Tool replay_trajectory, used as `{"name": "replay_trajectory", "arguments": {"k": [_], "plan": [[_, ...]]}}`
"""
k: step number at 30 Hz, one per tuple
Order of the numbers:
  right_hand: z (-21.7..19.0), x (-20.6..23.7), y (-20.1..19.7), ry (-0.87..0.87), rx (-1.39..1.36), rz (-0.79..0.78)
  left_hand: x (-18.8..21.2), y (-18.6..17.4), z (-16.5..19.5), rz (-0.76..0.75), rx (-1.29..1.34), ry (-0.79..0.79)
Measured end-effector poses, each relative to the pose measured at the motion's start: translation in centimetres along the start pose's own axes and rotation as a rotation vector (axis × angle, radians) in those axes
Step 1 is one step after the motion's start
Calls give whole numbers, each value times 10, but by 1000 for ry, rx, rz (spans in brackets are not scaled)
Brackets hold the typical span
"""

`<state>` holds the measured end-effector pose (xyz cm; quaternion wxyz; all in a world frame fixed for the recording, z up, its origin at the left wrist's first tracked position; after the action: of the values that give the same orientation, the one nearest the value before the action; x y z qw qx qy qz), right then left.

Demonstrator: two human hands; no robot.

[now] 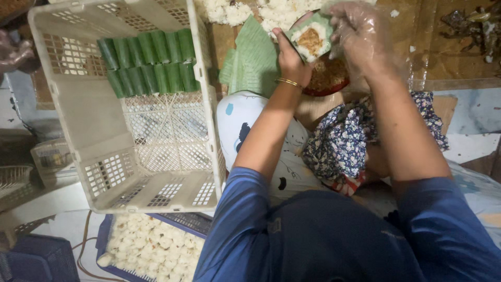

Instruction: The person sits on the floor and wraps rice cakes: they take a cut banana leaf piece, place a portion of white rice on it, add a scoop of brown filling from a bowl, fold the leaf around the rice, and place the finished wrapped roll into a plastic basket. They repeat this cycle continuously, occasionally reaching for new leaf pieces.

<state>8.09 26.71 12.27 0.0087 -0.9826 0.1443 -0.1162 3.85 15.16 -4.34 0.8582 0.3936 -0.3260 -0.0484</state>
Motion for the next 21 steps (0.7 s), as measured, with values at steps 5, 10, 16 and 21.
{"name": "replay_trajectory", "arguments": {"k": [5,10,16,21], "plan": [[7,-2,1,-70,-94,-5,-8,0,-8,-53,12,-52],[-33,28,22,-828,610,-95,-22,-16,-13,-42,-212,161],[-31,27,21,-719,759,-158,0,-14,18,155,-1190,743],[-4,18,-5,-519,1024,-247,-12,-24,5,186,-72,42]]}}
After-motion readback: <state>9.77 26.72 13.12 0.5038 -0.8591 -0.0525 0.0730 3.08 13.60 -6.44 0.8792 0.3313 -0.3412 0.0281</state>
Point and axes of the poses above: each hand's wrist, its own x-axis away from the middle knuckle, its own y-axis out of the palm, z = x × y, the point moved 7 cm from there along -x, towards the middle knuckle, and after that the axes turned 9 degrees about -x, right-handed, at the moved point
